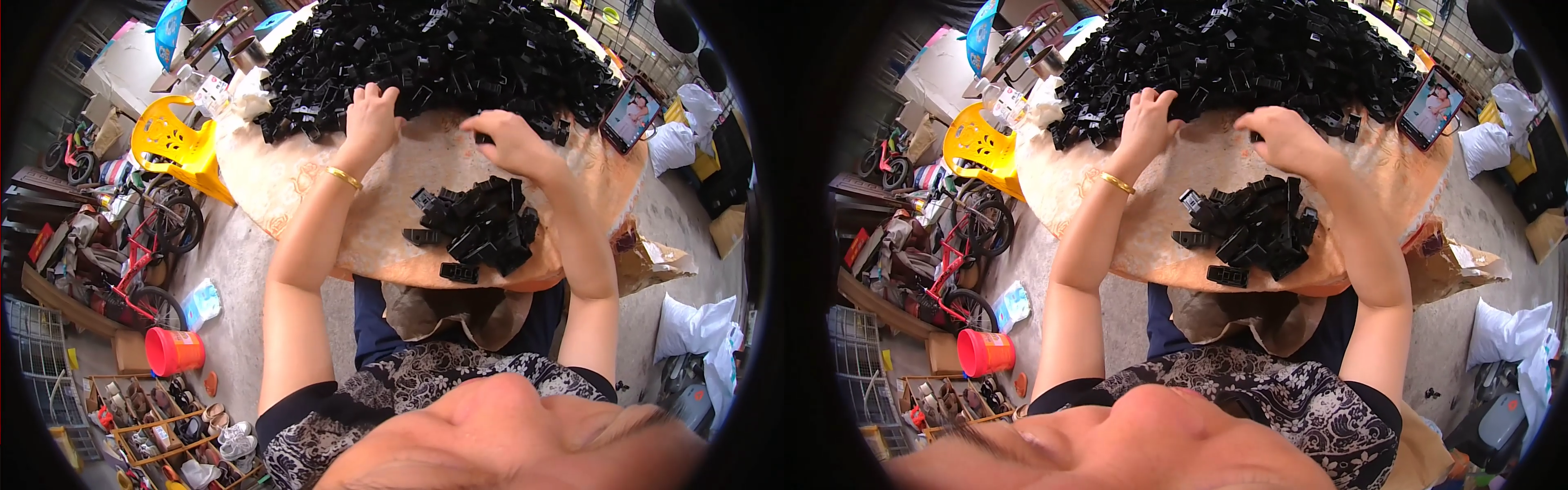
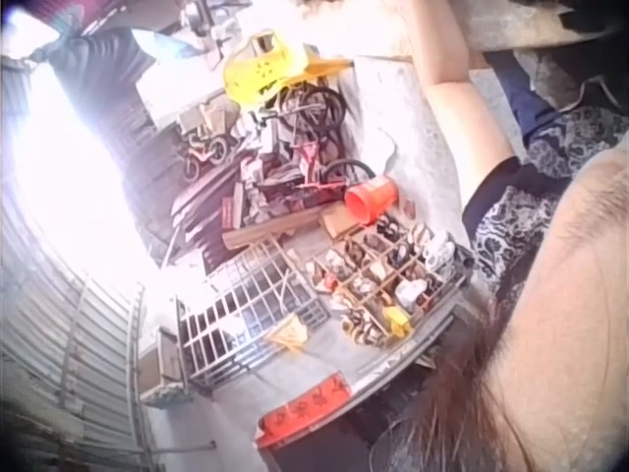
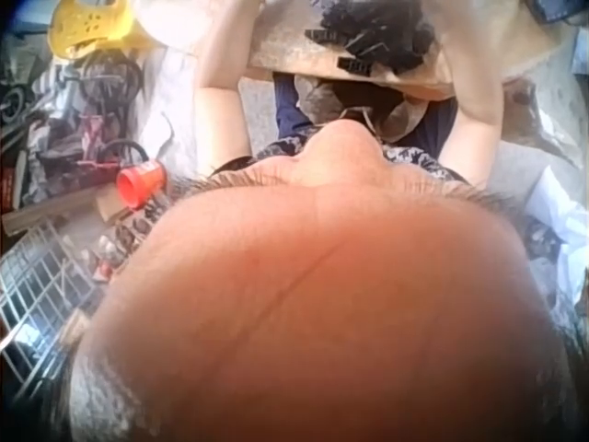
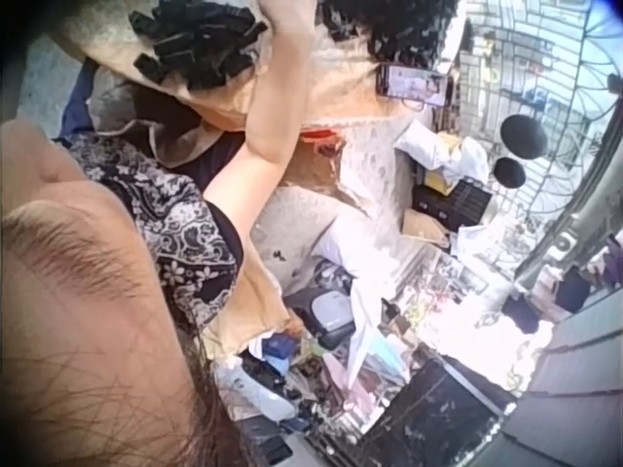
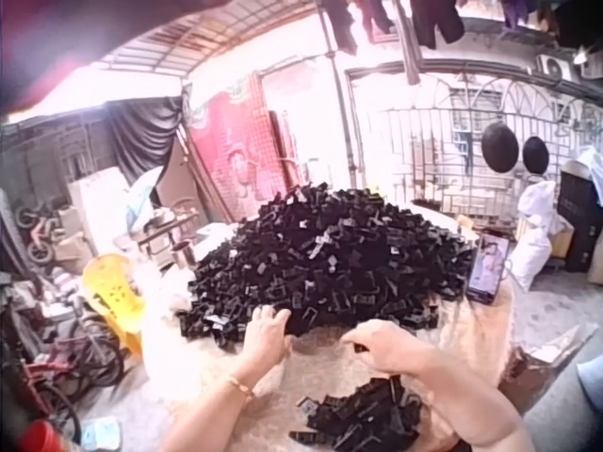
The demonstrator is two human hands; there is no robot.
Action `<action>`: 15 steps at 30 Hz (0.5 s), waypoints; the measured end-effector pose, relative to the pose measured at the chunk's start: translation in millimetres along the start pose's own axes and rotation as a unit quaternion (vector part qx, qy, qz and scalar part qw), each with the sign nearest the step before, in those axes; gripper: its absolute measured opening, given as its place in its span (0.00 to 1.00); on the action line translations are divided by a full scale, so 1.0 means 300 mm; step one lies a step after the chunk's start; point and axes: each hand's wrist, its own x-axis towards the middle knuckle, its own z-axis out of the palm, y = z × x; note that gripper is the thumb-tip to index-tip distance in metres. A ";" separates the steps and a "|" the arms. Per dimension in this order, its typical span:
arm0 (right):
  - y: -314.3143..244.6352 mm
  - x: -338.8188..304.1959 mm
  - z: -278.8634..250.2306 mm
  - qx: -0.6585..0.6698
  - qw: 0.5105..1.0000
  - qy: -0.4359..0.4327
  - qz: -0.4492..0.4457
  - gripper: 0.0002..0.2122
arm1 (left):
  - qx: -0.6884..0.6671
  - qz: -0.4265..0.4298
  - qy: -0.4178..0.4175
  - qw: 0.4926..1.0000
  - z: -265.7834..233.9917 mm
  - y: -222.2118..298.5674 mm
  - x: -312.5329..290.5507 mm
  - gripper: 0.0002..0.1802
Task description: The person sorts black plastic parts on a table by hand.
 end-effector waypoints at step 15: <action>0.006 0.034 0.039 0.631 0.738 0.110 0.211 0.14 | 0.059 0.002 -0.035 0.998 0.074 0.050 -0.008 0.12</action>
